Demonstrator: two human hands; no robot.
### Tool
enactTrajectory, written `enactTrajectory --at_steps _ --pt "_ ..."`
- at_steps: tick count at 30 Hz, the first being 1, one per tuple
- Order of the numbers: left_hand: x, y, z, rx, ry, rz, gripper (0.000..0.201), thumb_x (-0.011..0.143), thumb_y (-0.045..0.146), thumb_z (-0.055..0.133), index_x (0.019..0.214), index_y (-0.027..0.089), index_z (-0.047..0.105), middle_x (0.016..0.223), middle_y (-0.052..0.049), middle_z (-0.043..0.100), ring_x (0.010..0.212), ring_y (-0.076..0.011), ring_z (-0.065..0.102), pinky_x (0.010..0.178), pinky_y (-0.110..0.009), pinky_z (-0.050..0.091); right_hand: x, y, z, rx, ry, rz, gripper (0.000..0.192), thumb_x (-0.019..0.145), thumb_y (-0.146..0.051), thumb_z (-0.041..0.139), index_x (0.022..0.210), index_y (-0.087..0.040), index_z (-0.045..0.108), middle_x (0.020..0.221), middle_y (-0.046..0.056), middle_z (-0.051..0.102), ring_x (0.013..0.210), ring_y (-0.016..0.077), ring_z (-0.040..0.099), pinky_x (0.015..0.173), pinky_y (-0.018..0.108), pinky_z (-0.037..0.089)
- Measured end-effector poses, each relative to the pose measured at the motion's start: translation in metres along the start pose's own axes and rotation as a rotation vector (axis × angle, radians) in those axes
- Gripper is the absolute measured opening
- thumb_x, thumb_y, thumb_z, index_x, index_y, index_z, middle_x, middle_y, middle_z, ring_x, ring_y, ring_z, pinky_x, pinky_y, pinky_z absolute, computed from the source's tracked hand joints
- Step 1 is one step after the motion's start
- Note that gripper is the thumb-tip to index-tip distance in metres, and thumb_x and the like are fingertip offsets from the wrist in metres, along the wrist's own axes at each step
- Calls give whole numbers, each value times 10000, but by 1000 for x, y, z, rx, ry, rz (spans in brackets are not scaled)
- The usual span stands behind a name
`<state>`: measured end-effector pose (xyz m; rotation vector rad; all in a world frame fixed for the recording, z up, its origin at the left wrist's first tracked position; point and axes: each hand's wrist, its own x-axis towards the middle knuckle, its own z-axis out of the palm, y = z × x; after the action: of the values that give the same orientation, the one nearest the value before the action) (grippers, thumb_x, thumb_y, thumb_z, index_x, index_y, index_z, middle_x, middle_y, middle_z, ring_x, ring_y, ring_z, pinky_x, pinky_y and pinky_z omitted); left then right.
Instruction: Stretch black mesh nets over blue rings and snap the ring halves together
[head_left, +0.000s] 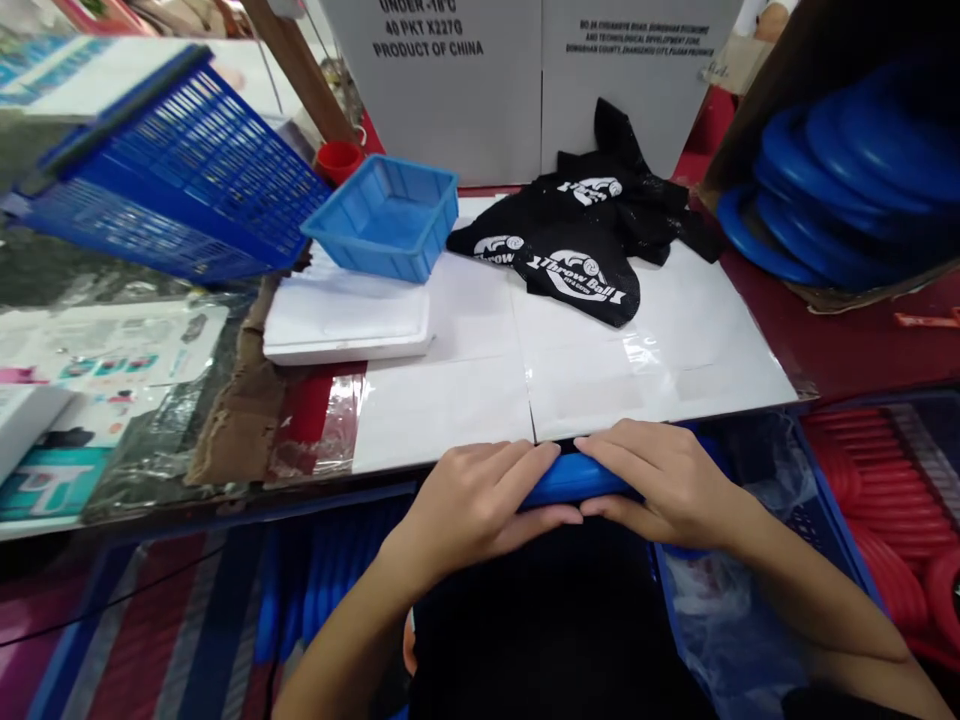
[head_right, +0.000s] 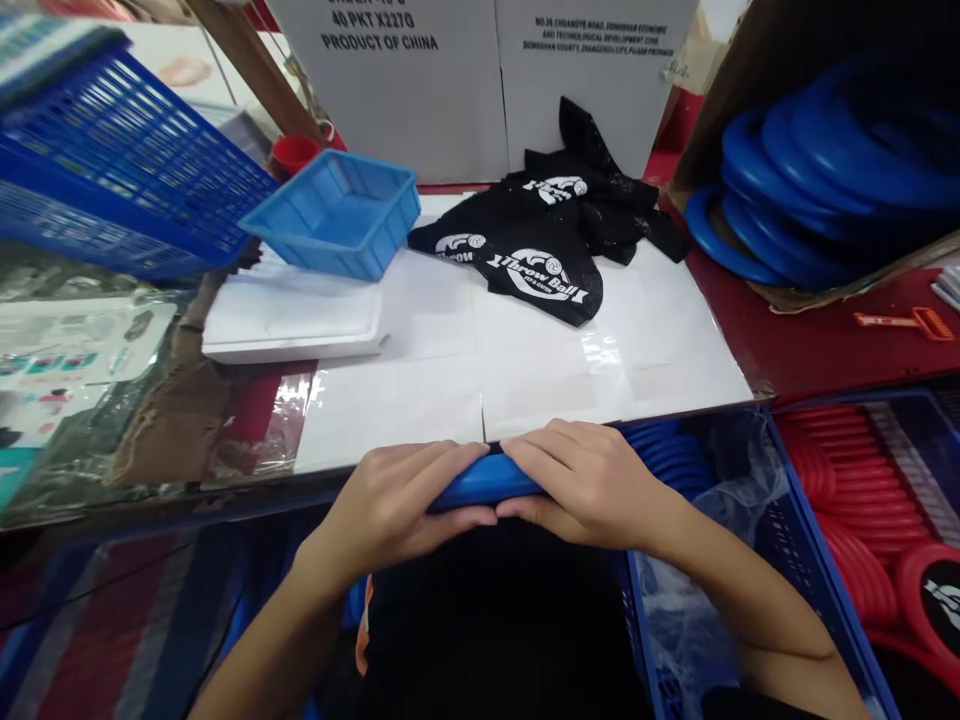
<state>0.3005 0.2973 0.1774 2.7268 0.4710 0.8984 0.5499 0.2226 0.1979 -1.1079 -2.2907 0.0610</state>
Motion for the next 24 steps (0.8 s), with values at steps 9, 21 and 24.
enactTrajectory --at_steps 9,21,24 --pt "-14 5 -9 -242 -17 -81 472 1078 453 635 1431 141 629 1061 -138 823 889 -251 811 770 -348 673 -4 -8 -9 32 -39 0 404 1072 -406 645 1355 -118 667 1031 142 823 884 261 796 759 377 665" --pt "-20 5 -8 -392 106 -83 415 1039 379 714 1390 160 692 1117 -131 845 960 -249 837 860 -322 686 2 -12 -24 -3 -172 20 451 1086 -466 605 1375 -123 646 1005 134 806 837 253 774 722 363 647" --pt "-18 9 -9 -398 113 -117 415 1032 364 721 1400 174 697 1125 -121 844 965 -252 836 853 -331 687 5 -17 -26 35 -175 40 393 1089 -433 603 1335 -131 656 1064 143 810 905 262 782 767 366 646"
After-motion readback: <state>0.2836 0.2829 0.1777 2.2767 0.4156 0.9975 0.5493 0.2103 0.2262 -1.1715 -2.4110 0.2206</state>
